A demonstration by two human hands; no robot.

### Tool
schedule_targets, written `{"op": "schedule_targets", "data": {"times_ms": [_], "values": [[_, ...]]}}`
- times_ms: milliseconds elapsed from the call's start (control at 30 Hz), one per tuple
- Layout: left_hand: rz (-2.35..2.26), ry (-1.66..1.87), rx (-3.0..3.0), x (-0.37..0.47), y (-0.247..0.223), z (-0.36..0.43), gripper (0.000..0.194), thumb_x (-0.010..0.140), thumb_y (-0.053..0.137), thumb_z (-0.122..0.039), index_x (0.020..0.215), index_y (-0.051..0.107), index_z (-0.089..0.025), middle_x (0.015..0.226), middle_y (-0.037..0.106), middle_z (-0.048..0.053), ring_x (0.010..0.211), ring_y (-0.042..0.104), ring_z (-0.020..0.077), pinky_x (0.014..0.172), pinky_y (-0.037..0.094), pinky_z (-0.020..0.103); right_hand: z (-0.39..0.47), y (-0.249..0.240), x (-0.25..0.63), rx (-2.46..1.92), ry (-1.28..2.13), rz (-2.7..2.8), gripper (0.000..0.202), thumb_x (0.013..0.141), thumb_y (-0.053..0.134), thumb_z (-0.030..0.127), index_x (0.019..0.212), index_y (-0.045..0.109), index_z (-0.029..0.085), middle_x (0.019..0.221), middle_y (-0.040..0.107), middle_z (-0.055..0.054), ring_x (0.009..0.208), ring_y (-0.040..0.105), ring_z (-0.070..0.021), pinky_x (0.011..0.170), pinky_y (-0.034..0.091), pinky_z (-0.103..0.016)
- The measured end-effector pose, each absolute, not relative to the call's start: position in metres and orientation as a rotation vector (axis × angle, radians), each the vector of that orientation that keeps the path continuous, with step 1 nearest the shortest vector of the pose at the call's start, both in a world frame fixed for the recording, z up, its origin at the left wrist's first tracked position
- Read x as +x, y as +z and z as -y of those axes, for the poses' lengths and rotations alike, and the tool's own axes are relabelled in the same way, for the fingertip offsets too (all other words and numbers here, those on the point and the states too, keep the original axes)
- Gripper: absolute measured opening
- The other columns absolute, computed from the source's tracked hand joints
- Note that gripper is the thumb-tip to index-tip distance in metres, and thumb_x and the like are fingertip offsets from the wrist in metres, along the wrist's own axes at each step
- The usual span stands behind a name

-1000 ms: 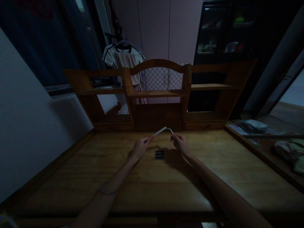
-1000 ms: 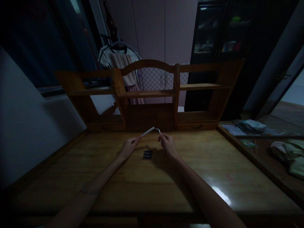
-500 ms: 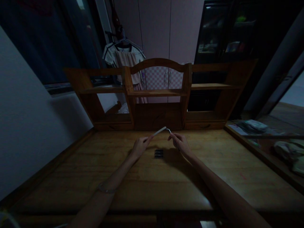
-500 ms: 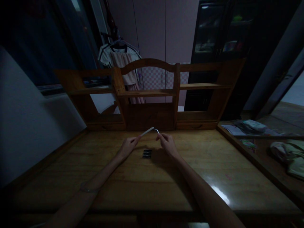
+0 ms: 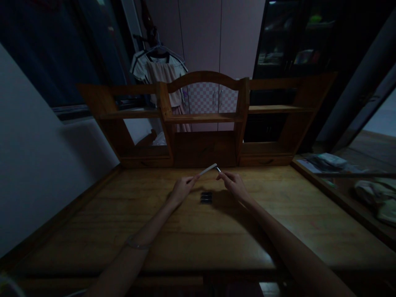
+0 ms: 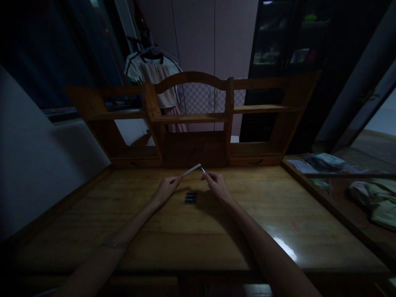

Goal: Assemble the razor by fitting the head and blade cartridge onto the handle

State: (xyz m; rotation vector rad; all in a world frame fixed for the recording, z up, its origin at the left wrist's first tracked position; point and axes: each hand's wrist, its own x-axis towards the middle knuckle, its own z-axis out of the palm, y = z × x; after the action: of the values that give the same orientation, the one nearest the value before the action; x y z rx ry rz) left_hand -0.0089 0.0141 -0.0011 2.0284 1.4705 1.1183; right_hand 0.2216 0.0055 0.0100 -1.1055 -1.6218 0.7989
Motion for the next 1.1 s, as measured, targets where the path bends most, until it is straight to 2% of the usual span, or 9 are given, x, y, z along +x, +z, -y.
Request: {"op": "schedule_targets", "data": {"times_ms": [267, 533, 833, 1000, 1100], "values": [[-1.454, 1.105, 2.035, -0.007, -0.002, -0.014, 0.056, 0.082, 0.039, -0.061, 0.069, 0.064, -0.012, 0.058, 0.047, -0.002, 0.057, 0.041, 0.0116, 0.052, 0.026, 0.021, -0.002, 0.012, 0.219, -1.078, 0.785, 1.688, 0.048, 0.085, 0.044, 0.055, 0.077, 0.067, 0.014, 0.054, 0.042, 0.002, 0.049, 0.037, -0.0095, 0.045, 0.026, -0.021], [-1.476, 1.137, 2.044, -0.009, -0.004, -0.016, 0.055, 0.083, 0.038, -0.059, 0.059, 0.057, -0.013, 0.054, 0.041, -0.003, 0.055, 0.038, 0.0105, 0.051, 0.024, 0.022, -0.007, 0.013, 0.225, -1.058, 0.840, 1.556, 0.047, 0.084, 0.046, 0.055, 0.078, 0.066, 0.012, 0.047, 0.031, 0.005, 0.041, 0.029, -0.0080, 0.039, 0.019, -0.022], [-1.474, 1.310, 1.938, -0.010, -0.003, -0.016, 0.053, 0.084, 0.037, -0.058, 0.061, 0.054, -0.014, 0.055, 0.038, -0.003, 0.053, 0.034, 0.0099, 0.050, 0.024, 0.021, -0.010, 0.016, 0.232, -1.072, 0.764, 1.541, 0.045, 0.083, 0.048, 0.054, 0.076, 0.065, 0.013, 0.047, 0.033, 0.005, 0.041, 0.030, -0.0079, 0.039, 0.020, -0.021], [-1.488, 1.169, 2.038, -0.009, -0.002, -0.015, 0.052, 0.082, 0.040, -0.058, 0.064, 0.059, -0.013, 0.057, 0.045, -0.002, 0.057, 0.039, 0.0111, 0.053, 0.026, 0.021, -0.009, 0.014, 0.226, -1.083, 0.771, 1.586, 0.045, 0.082, 0.049, 0.055, 0.075, 0.066, 0.014, 0.048, 0.033, 0.004, 0.043, 0.030, -0.0080, 0.040, 0.019, -0.021], [-1.548, 1.186, 2.023, -0.012, -0.004, -0.018, 0.053, 0.083, 0.040, -0.057, 0.061, 0.058, -0.013, 0.056, 0.042, -0.003, 0.056, 0.038, 0.0104, 0.052, 0.025, 0.021, -0.008, 0.015, 0.228, -1.069, 0.794, 1.563, 0.046, 0.084, 0.047, 0.054, 0.078, 0.066, 0.013, 0.047, 0.032, 0.004, 0.042, 0.030, -0.0081, 0.040, 0.019, -0.022]]}}
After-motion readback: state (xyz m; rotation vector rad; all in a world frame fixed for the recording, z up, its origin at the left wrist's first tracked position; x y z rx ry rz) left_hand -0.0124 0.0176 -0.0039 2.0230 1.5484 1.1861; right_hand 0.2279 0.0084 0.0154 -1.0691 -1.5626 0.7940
